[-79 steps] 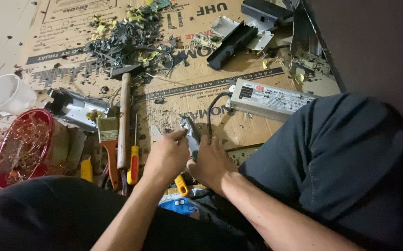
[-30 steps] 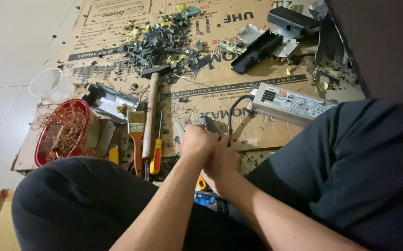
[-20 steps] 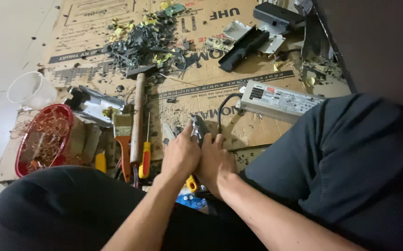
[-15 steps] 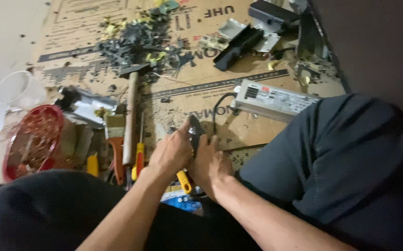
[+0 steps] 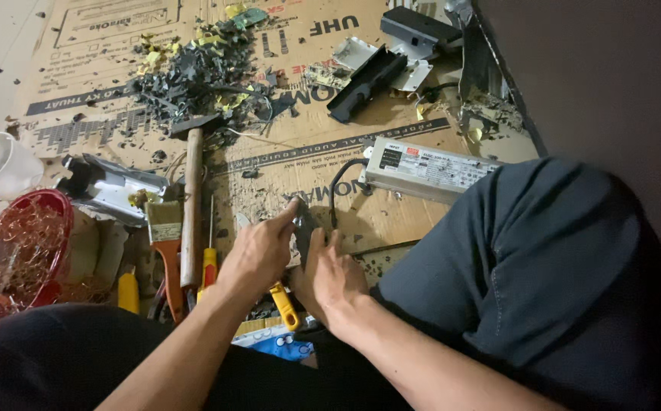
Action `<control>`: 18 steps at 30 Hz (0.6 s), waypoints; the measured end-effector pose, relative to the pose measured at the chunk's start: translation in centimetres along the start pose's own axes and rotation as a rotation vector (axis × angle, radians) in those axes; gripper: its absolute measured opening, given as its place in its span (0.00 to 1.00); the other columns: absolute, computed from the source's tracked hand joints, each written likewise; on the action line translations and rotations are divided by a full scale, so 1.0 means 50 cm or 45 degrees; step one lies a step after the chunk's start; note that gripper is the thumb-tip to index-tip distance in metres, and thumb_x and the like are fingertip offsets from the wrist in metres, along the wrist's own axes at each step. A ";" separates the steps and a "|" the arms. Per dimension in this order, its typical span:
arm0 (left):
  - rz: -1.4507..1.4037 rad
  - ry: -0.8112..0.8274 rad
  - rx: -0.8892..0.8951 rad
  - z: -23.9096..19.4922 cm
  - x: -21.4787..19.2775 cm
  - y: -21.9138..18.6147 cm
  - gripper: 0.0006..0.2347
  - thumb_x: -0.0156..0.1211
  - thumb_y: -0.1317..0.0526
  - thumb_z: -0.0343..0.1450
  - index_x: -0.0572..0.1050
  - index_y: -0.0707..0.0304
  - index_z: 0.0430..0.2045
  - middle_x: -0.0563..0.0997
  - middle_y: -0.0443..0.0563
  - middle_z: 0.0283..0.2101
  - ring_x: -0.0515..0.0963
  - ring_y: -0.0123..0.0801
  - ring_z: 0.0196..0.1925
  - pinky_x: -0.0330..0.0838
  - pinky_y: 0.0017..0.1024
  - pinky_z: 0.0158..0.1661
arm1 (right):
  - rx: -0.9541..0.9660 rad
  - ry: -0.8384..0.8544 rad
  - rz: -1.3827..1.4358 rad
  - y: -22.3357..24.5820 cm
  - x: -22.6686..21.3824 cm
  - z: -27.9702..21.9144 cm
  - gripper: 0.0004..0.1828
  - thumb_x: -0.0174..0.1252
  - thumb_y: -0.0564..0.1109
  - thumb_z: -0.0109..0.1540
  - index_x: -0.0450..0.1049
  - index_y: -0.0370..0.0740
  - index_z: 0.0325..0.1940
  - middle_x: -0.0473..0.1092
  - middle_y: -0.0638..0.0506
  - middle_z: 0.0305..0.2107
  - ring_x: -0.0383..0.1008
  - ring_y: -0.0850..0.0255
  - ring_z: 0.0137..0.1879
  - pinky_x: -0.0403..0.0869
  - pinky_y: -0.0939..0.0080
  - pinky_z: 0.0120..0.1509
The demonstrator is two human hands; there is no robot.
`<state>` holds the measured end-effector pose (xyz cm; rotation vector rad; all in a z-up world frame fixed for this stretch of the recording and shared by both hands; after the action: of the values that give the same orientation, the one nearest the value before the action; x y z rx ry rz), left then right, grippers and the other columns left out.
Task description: The person sits on the floor and uses a knife to scrape the black plastic casing off a power supply unit. They repeatedly scrape and peel the plastic, creating a pile of debris on the cardboard below.
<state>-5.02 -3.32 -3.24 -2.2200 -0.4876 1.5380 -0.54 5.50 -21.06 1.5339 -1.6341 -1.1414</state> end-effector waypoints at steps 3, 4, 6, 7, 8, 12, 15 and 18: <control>-0.159 -0.038 -0.087 -0.016 -0.008 -0.006 0.19 0.46 0.55 0.74 0.71 0.35 0.62 0.81 0.69 0.51 0.78 0.63 0.55 0.72 0.57 0.55 | 0.109 0.008 0.039 0.014 -0.015 -0.004 0.43 0.21 0.77 0.64 0.26 0.67 0.81 0.30 0.58 0.79 0.24 0.42 0.81 0.23 0.34 0.77; -0.159 -0.038 -0.083 -0.015 -0.008 -0.007 0.19 0.46 0.55 0.74 0.71 0.35 0.62 0.81 0.69 0.51 0.78 0.63 0.55 0.72 0.57 0.55 | 0.107 0.005 0.040 0.023 -0.018 -0.006 0.43 0.21 0.77 0.64 0.26 0.67 0.81 0.30 0.58 0.79 0.24 0.42 0.81 0.23 0.34 0.77; -0.157 -0.041 -0.096 -0.015 -0.009 -0.005 0.20 0.45 0.56 0.74 0.71 0.36 0.62 0.80 0.68 0.53 0.76 0.64 0.57 0.71 0.56 0.57 | 0.277 0.047 0.095 0.021 -0.013 -0.014 0.50 0.21 0.85 0.58 0.24 0.70 0.81 0.25 0.61 0.78 0.19 0.41 0.80 0.22 0.21 0.73; -0.156 -0.041 -0.096 -0.003 0.002 0.010 0.20 0.45 0.56 0.74 0.71 0.36 0.62 0.80 0.68 0.53 0.76 0.64 0.57 0.71 0.56 0.57 | 0.276 0.047 0.096 0.002 -0.006 0.006 0.50 0.21 0.85 0.58 0.24 0.70 0.81 0.25 0.61 0.78 0.19 0.41 0.80 0.22 0.21 0.73; -0.183 -0.050 -0.099 0.009 0.013 0.024 0.20 0.44 0.56 0.75 0.71 0.37 0.63 0.79 0.69 0.54 0.75 0.65 0.58 0.70 0.57 0.58 | 0.260 0.044 0.107 -0.015 -0.002 0.028 0.49 0.22 0.84 0.60 0.25 0.68 0.81 0.26 0.58 0.78 0.21 0.40 0.80 0.24 0.24 0.74; -0.237 -0.056 -0.183 -0.013 0.004 0.003 0.20 0.44 0.55 0.75 0.70 0.33 0.63 0.79 0.63 0.57 0.74 0.60 0.61 0.70 0.53 0.60 | 0.098 0.117 -0.545 -0.062 0.005 0.052 0.34 0.33 0.58 0.73 0.29 0.69 0.81 0.26 0.48 0.78 0.31 0.35 0.80 0.32 0.32 0.81; -0.298 -0.069 -0.252 -0.013 0.006 0.002 0.20 0.43 0.55 0.75 0.69 0.33 0.64 0.78 0.60 0.58 0.74 0.56 0.63 0.68 0.51 0.62 | 0.359 0.075 0.224 0.037 -0.014 -0.035 0.51 0.24 0.86 0.57 0.26 0.73 0.80 0.25 0.61 0.78 0.19 0.46 0.81 0.21 0.30 0.76; -0.389 -0.273 -0.398 0.042 0.011 0.078 0.19 0.44 0.53 0.77 0.71 0.39 0.64 0.83 0.67 0.48 0.82 0.56 0.52 0.73 0.51 0.56 | 0.211 0.106 0.272 0.052 -0.019 -0.050 0.49 0.29 0.78 0.64 0.31 0.54 0.82 0.30 0.50 0.79 0.21 0.40 0.81 0.26 0.34 0.81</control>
<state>-6.59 -6.18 -6.31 -2.0752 -1.1452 1.6257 0.64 5.90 -17.54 1.4441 -1.8234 -0.8362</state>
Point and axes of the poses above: each hand's wrist, its own z-axis towards the middle knuckle, its own x-axis out of the palm, y = z × x, the point moved 7 cm from there along z, towards the middle knuckle
